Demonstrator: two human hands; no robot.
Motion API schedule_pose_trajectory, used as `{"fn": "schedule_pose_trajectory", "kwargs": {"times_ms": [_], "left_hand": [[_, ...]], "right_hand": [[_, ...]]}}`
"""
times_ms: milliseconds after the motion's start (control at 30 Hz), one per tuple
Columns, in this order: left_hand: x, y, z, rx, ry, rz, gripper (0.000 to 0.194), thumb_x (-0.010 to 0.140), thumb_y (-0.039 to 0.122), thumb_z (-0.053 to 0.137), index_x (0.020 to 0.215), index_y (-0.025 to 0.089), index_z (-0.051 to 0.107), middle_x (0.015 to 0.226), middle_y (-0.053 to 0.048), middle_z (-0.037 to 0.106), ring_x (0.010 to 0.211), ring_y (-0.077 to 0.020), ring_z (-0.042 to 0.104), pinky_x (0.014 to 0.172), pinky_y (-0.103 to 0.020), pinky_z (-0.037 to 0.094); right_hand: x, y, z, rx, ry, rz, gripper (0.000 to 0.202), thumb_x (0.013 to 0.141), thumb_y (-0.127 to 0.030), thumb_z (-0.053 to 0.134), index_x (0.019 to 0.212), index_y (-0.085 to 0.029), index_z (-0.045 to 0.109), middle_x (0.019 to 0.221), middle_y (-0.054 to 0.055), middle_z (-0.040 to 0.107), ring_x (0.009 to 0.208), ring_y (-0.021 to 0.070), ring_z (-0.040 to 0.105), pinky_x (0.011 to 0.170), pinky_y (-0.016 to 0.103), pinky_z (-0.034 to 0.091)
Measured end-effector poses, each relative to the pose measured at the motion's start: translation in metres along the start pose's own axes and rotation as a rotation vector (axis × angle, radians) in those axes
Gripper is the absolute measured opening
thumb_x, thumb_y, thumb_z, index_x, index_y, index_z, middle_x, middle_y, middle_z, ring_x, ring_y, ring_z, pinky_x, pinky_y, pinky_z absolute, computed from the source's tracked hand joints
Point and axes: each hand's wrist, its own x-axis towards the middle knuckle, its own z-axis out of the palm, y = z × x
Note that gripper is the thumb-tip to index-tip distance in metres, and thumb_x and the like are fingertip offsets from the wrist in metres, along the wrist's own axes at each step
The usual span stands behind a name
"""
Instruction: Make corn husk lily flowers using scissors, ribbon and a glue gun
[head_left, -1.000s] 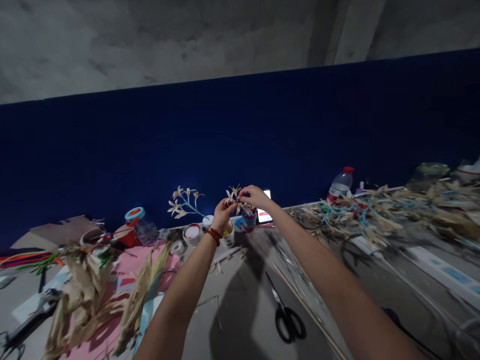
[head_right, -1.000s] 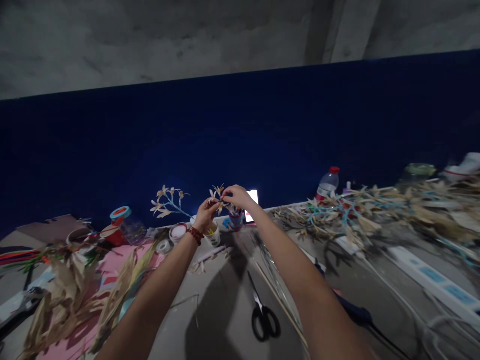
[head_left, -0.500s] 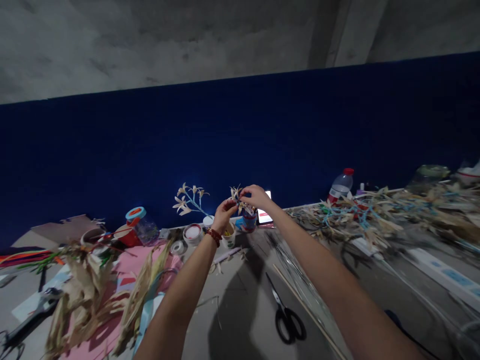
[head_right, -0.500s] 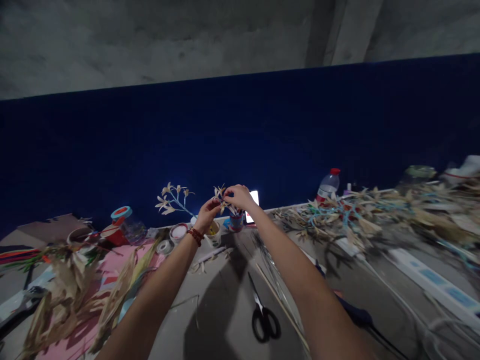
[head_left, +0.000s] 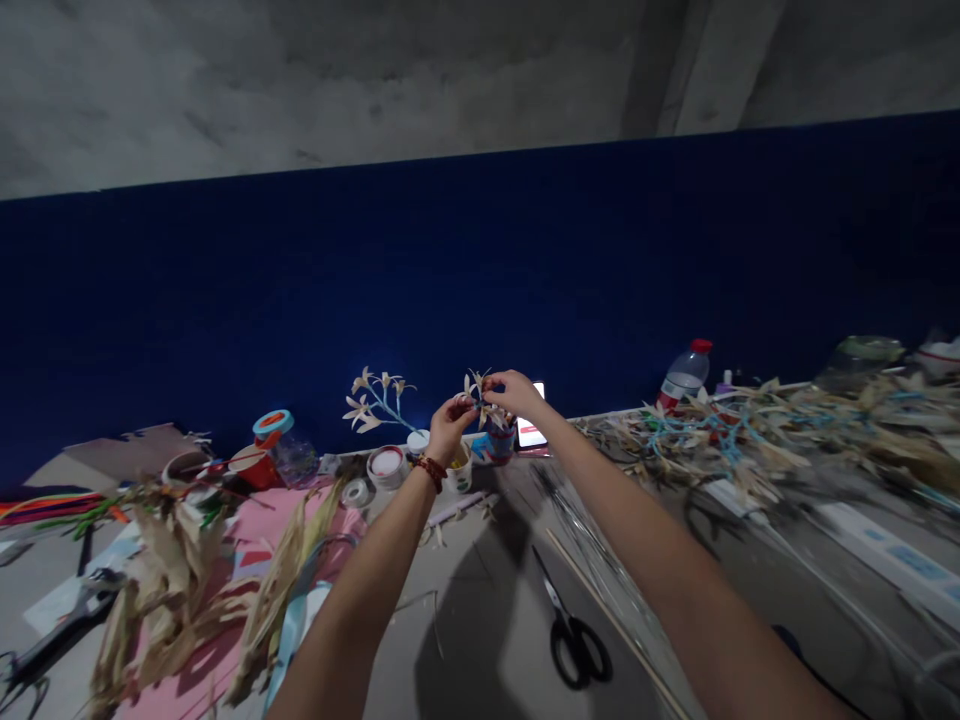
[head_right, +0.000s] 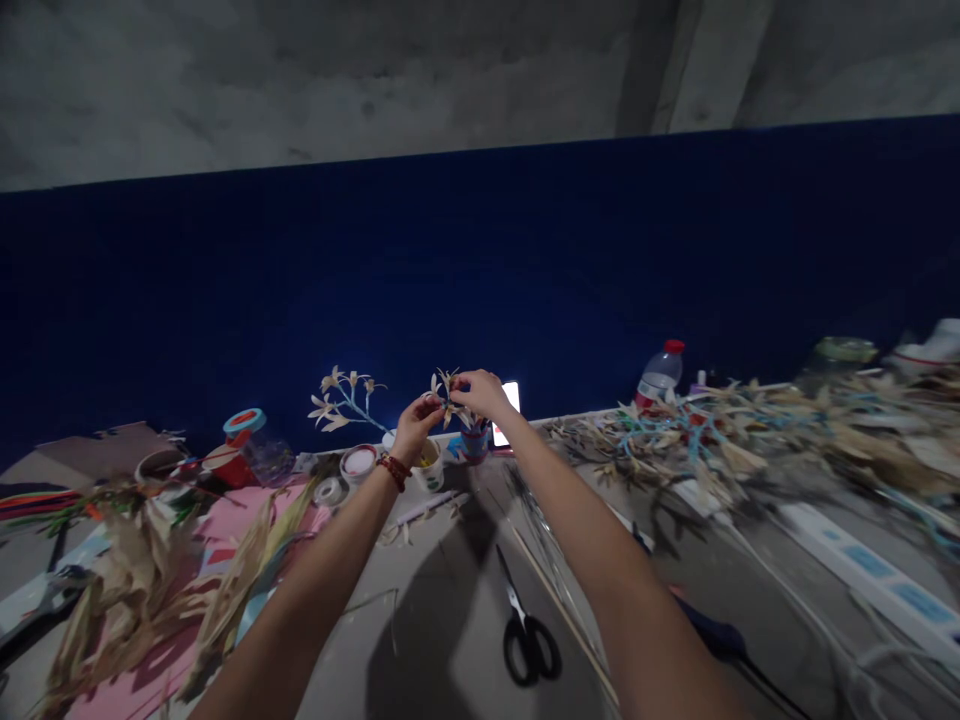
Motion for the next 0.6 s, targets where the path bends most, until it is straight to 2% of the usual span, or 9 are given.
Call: {"fn": "schedule_pose_trajectory", "kwargs": {"times_ms": [133, 333, 400, 533, 600], "left_hand": [[0.0012, -0.0024, -0.0023, 0.013, 0.007, -0.001, 0.01, 0.084, 0.02, 0.071, 0.088, 0.013, 0.065, 0.087, -0.002, 0.068, 0.08, -0.0152, 0.065, 0.078, -0.035, 0.054], [0.0015, -0.0044, -0.0025, 0.017, -0.003, 0.003, 0.012, 0.089, 0.025, 0.065, 0.09, 0.012, 0.064, 0.088, -0.002, 0.067, 0.08, -0.0157, 0.065, 0.076, -0.035, 0.055], [0.0007, -0.0045, -0.0023, 0.009, 0.001, 0.008, 0.013, 0.085, 0.024, 0.07, 0.089, 0.013, 0.065, 0.087, -0.002, 0.067, 0.08, -0.0155, 0.065, 0.077, -0.035, 0.054], [-0.0018, -0.0039, -0.0032, -0.011, 0.015, 0.01, 0.026, 0.064, 0.022, 0.086, 0.083, 0.016, 0.069, 0.081, 0.0, 0.068, 0.079, -0.0151, 0.065, 0.083, -0.032, 0.051], [-0.002, -0.004, -0.0037, -0.009, 0.012, 0.002, 0.027, 0.063, 0.022, 0.086, 0.083, 0.016, 0.069, 0.08, 0.0, 0.068, 0.079, -0.0155, 0.065, 0.083, -0.033, 0.051]], "right_hand": [[0.0015, 0.0003, 0.0031, 0.02, -0.032, 0.068, 0.029, 0.095, -0.035, 0.06, 0.118, -0.016, 0.062, 0.119, 0.008, 0.064, 0.099, 0.0218, 0.065, 0.085, 0.041, 0.056], [0.0021, -0.0017, 0.0036, 0.019, -0.099, 0.188, 0.031, 0.094, -0.034, 0.061, 0.121, -0.017, 0.061, 0.124, 0.008, 0.062, 0.102, 0.0237, 0.064, 0.084, 0.041, 0.056], [0.0021, -0.0026, 0.0033, 0.013, -0.129, 0.229, 0.032, 0.094, -0.034, 0.062, 0.12, -0.016, 0.061, 0.124, 0.008, 0.062, 0.102, 0.0239, 0.064, 0.084, 0.041, 0.056], [0.0013, -0.0034, 0.0027, 0.018, -0.182, 0.275, 0.032, 0.094, -0.034, 0.062, 0.12, -0.016, 0.062, 0.124, 0.007, 0.062, 0.102, 0.0241, 0.064, 0.083, 0.04, 0.056], [0.0009, -0.0034, 0.0024, 0.028, -0.199, 0.28, 0.032, 0.094, -0.034, 0.062, 0.12, -0.016, 0.061, 0.123, 0.007, 0.062, 0.102, 0.0241, 0.064, 0.083, 0.041, 0.056]]}}
